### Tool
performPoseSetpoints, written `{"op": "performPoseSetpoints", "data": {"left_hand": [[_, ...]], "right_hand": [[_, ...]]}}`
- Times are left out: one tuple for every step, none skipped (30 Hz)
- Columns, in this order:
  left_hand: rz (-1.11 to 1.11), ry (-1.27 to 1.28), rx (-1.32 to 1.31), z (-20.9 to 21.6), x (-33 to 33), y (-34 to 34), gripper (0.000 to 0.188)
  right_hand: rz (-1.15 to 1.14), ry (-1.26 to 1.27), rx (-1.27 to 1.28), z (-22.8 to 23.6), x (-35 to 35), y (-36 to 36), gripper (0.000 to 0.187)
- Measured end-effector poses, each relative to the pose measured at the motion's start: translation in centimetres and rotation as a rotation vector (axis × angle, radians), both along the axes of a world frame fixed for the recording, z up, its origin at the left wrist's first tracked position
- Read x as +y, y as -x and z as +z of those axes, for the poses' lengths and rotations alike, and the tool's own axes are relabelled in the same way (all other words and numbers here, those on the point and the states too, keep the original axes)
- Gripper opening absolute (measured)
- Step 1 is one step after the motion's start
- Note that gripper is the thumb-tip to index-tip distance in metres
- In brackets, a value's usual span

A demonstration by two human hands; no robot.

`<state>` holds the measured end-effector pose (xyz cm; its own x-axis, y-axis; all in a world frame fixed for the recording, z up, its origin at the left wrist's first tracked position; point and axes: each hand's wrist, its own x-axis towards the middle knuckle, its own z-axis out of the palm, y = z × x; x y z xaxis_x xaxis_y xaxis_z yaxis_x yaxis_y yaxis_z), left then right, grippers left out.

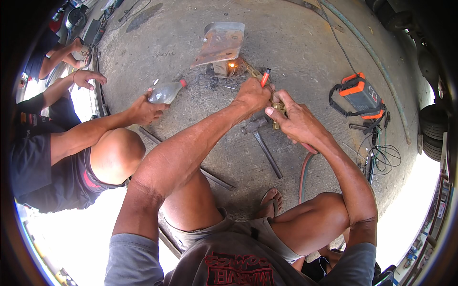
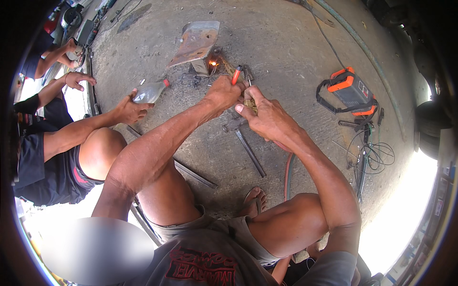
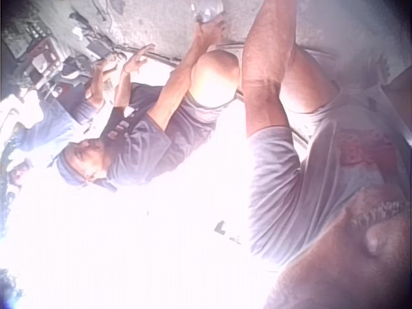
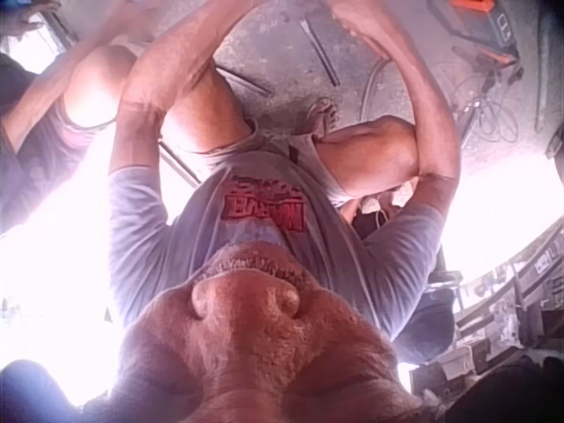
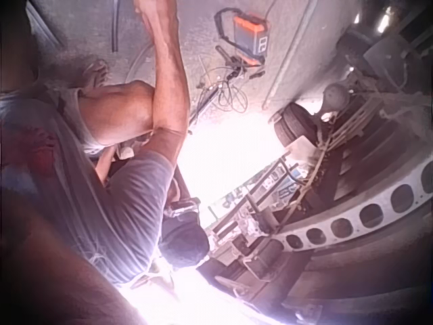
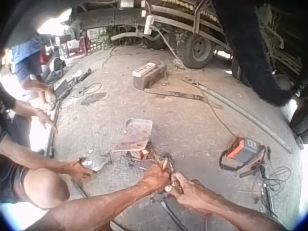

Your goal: The person uses a welding torch to heat a metal plate resting on a block, then uses a hammer to strike the heated area. The person repeats this heating and hammering process several times while seated on the floor.

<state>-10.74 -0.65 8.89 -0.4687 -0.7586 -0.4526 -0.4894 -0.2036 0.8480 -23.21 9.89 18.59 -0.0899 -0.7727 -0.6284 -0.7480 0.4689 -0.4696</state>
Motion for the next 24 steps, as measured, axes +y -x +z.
{"op": "performPoseSetpoints", "data": {"left_hand": [[-0.002,-0.005,0.007,-0.01,0.0,-0.05,0.042],[-0.004,-0.008,0.014,-0.01,-0.01,-0.05,0.042],[-0.001,-0.008,0.017,-0.01,0.0,-0.04,0.041],[0.002,-0.008,0.02,-0.02,0.01,-0.03,0.041],[0.005,-0.008,0.023,-0.1,0.01,-0.02,0.041],[0.005,-0.001,0.02,-0.18,-0.02,-0.01,0.041],[0.004,0.005,0.017,-0.25,-0.06,0.0,0.041],[0.004,0.011,0.014,-0.32,-0.07,0.01,0.041],[0.01,0.005,0.019,-0.39,-0.04,0.02,0.041],[0.016,-0.002,0.024,-0.46,-0.02,0.05,0.041],[0.022,-0.008,0.029,-0.42,0.01,0.09,0.041],[0.009,-0.004,0.022,-0.39,0.0,0.09,0.041],[-0.004,0.0,0.016,-0.35,-0.03,0.08,0.042],[-0.017,0.005,0.009,-0.35,-0.06,0.04,0.042],[-0.021,0.011,0.004,-0.35,-0.09,0.04,0.042],[-0.026,0.017,-0.002,-0.34,-0.13,0.05,0.042],[-0.029,0.022,-0.007,-0.39,-0.17,0.02,0.042],[-0.03,0.027,-0.01,-0.45,-0.19,0.0,0.042],[-0.03,0.033,-0.013,-0.5,-0.2,-0.02,0.042],[-0.031,0.038,-0.014,-0.65,-0.24,0.0,0.042],[-0.028,0.036,-0.008,-0.8,-0.26,0.0,0.042],[-0.025,0.033,-0.002,-0.95,-0.28,0.0,0.042],[-0.024,0.03,0.005,-0.94,-0.26,0.07,0.042],[-0.026,0.031,-0.003,-0.93,-0.26,0.14,0.042]], "right_hand": [[-0.002,-0.008,-0.005,0.28,-0.04,-0.12,0.045],[-0.005,-0.015,-0.009,0.48,-0.04,-0.18,0.045],[-0.005,-0.009,-0.007,0.39,-0.02,-0.15,0.045],[-0.005,-0.003,-0.005,0.2,0.01,-0.1,0.046],[-0.005,0.003,-0.002,0.08,0.02,-0.09,0.046],[-0.006,0.001,0.002,0.07,0.02,-0.12,0.046],[-0.007,0.0,0.007,0.05,0.01,-0.16,0.046],[-0.008,-0.002,0.012,0.02,0.01,-0.19,0.046],[-0.007,-0.003,0.007,0.07,0.01,-0.21,0.047],[-0.007,-0.003,0.002,0.19,0.0,-0.24,0.047],[-0.007,-0.003,-0.002,0.27,0.02,-0.22,0.048],[-0.003,0.006,0.005,0.18,0.06,-0.19,0.048],[0.001,0.016,0.013,-0.01,0.12,-0.14,0.049],[0.003,0.022,0.014,-0.1,0.14,-0.11,0.049],[0.005,0.029,0.014,-0.17,0.16,-0.07,0.05],[0.005,0.032,0.008,-0.2,0.15,-0.03,0.05],[0.005,0.028,0.007,-0.19,0.1,-0.06,0.05],[0.006,0.023,0.006,-0.18,0.05,-0.09,0.05],[0.007,0.011,0.01,-0.04,-0.04,-0.18,0.051],[0.004,0.002,0.011,0.02,-0.07,-0.2,0.051],[0.002,-0.006,0.012,0.06,-0.08,-0.24,0.052],[-0.002,-0.011,0.009,0.03,-0.07,-0.26,0.052],[-0.008,-0.016,0.008,0.01,-0.02,-0.22,0.052],[-0.005,-0.006,0.015,-0.1,0.04,-0.15,0.053]]}}
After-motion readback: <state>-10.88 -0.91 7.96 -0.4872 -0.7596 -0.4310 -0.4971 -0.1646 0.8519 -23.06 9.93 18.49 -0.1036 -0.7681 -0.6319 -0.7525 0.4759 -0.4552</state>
